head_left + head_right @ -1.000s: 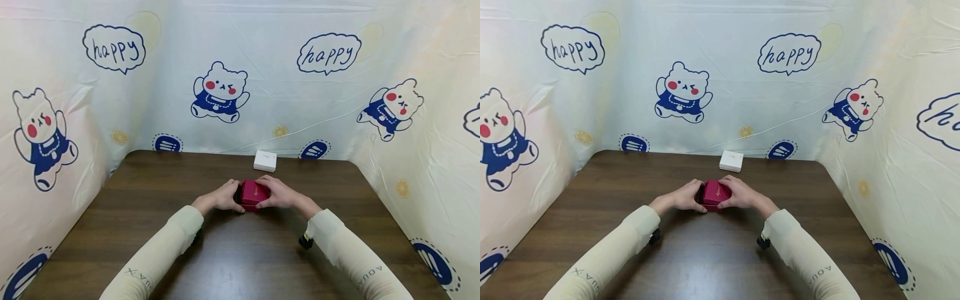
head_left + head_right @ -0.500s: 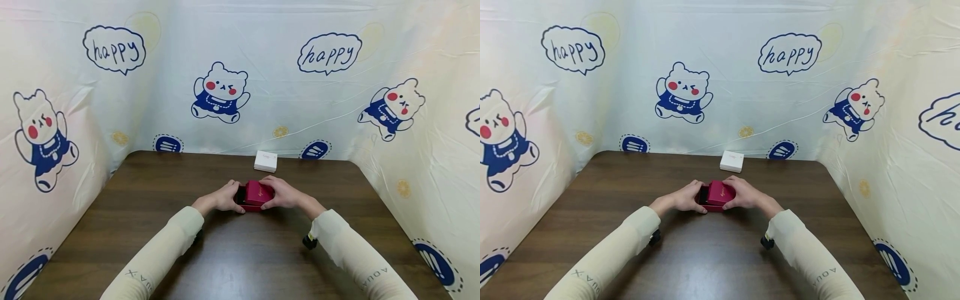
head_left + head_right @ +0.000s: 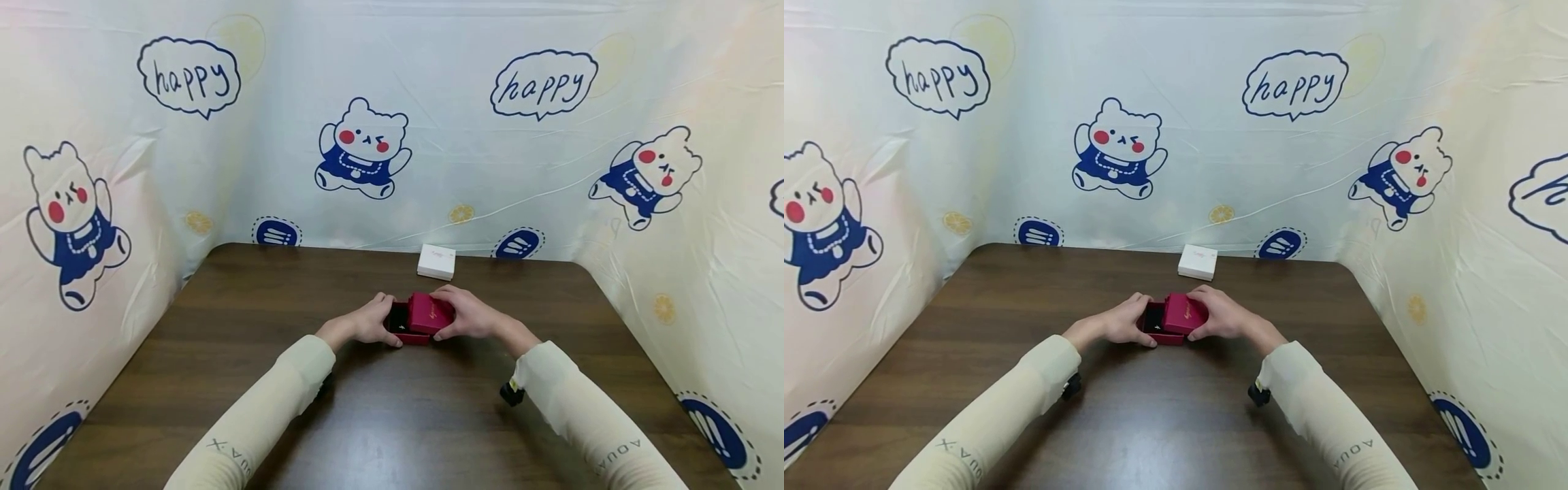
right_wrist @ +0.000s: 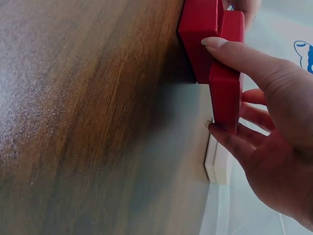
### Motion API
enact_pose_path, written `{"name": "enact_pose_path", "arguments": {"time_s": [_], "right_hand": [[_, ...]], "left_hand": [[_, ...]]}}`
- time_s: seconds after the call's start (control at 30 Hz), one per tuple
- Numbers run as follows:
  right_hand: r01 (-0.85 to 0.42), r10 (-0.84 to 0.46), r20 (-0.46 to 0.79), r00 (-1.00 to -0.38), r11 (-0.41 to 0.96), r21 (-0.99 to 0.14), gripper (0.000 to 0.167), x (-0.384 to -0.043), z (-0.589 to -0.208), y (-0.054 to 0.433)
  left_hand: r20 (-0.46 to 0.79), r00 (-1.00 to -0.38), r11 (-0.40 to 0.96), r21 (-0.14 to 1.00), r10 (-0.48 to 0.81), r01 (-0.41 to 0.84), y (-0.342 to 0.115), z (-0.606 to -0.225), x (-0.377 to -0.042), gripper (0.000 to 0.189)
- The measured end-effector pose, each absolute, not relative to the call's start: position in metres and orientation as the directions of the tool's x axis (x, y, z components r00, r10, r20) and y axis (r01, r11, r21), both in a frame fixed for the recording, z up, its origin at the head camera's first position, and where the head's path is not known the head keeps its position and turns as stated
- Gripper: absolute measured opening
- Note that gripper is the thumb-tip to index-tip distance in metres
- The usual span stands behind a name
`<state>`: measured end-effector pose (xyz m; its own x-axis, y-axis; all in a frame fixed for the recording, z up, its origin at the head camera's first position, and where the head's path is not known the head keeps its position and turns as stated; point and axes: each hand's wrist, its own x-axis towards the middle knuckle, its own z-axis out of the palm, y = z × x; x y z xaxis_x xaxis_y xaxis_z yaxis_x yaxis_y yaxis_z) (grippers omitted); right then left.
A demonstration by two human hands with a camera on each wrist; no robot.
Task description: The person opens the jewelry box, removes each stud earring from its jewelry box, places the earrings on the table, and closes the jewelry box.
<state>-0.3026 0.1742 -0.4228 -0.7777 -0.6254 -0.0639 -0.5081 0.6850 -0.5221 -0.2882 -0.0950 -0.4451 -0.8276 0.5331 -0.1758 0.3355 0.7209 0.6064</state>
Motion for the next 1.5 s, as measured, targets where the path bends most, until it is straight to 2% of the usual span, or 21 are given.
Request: {"name": "enact_pose_path", "arguments": {"time_s": [0.73,0.93,1.2,1.5], "right_hand": [[-0.489,-0.585,-0.054,-0.81,0.723,-0.488,0.081,-0.31,-0.429,0.196],[-0.514,-0.582,-0.011,-0.813,0.727,-0.455,0.084,-0.31,-0.427,0.201],[-0.481,-0.536,-0.02,-0.844,0.773,-0.413,0.085,-0.313,-0.427,0.216],[-0.426,-0.492,-0.054,-0.869,0.799,-0.423,0.086,-0.32,-0.43,0.228]], "left_hand": [[-0.18,-0.827,0.721,0.609,0.533,0.332,-0.095,-0.444,-0.287,0.093],[-0.172,-0.826,0.72,0.604,0.537,0.342,-0.094,-0.446,-0.289,0.092],[-0.176,-0.829,0.716,0.616,0.531,0.328,-0.094,-0.446,-0.288,0.09],[-0.172,-0.829,0.709,0.626,0.532,0.325,-0.096,-0.445,-0.288,0.09]]}}
